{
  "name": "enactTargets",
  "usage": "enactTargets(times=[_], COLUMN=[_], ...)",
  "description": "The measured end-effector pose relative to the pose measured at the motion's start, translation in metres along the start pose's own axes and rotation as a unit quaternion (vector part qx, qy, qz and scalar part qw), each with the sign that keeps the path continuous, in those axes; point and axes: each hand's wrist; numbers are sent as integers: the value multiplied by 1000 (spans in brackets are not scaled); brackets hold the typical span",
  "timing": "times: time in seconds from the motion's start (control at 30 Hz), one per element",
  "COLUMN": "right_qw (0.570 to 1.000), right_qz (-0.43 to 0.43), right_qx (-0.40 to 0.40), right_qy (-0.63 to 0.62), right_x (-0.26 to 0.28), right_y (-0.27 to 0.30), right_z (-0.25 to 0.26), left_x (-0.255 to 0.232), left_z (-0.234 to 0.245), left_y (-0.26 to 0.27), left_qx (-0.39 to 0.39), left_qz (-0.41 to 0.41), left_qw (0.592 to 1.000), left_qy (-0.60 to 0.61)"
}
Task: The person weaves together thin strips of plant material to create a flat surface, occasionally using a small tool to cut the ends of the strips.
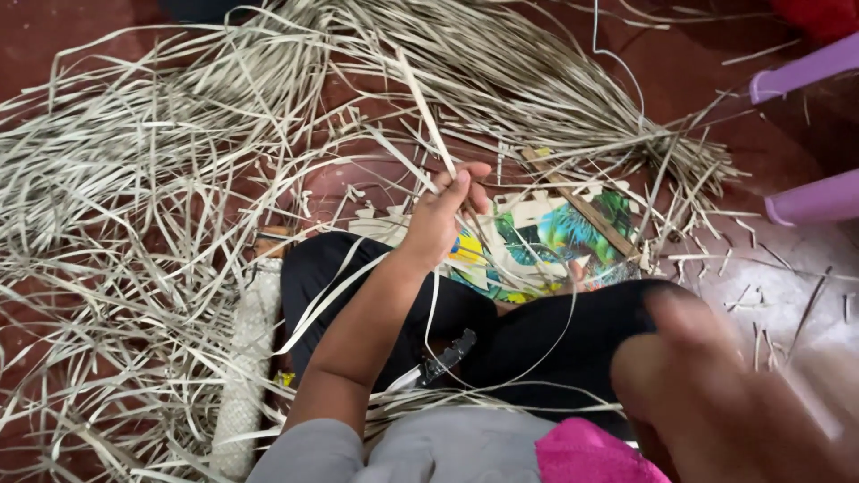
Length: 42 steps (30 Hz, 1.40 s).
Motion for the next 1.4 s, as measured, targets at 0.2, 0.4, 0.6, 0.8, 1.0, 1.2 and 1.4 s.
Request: enactTargets(times=[0.2,0.4,0.6,0.8,1.0,1.2,1.4], right_qw=[997,965,922,910,909,907,925], right_qz=[-39,-202,-276,-278,-266,-279,-253], right_qx=[33,163,166,129,191,216,264], right_qy=[-56,-38,-215,-278,-257,-231,-102], right_x=[-244,-324,-315,-327,-320,-307,-287], right_y=[-37,-30,-33,-20,-25,-28,-33], right_z=[-87,-126,-140,-151,-145,-139,-120], left_x=[-7,31,28,-5,-44,-14,7], left_z=[-6,-3,-1,-5,7,2,6], left_y=[6,11,3,-10,-11,-7,-6], left_qx=[38,109,121,122,93,135,164], left_qz=[-55,-62,-83,-91,-76,-45,47], left_qw=[974,964,942,945,968,966,962], left_qy=[-218,-233,-300,-288,-218,-215,-213])
Point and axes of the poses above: each hand's wrist, its own y-axis away from the middle knuckle, its own z-axis out of the back of the hand, x = y × z, and after that the axes turned 11 degrees about -z, right-handed
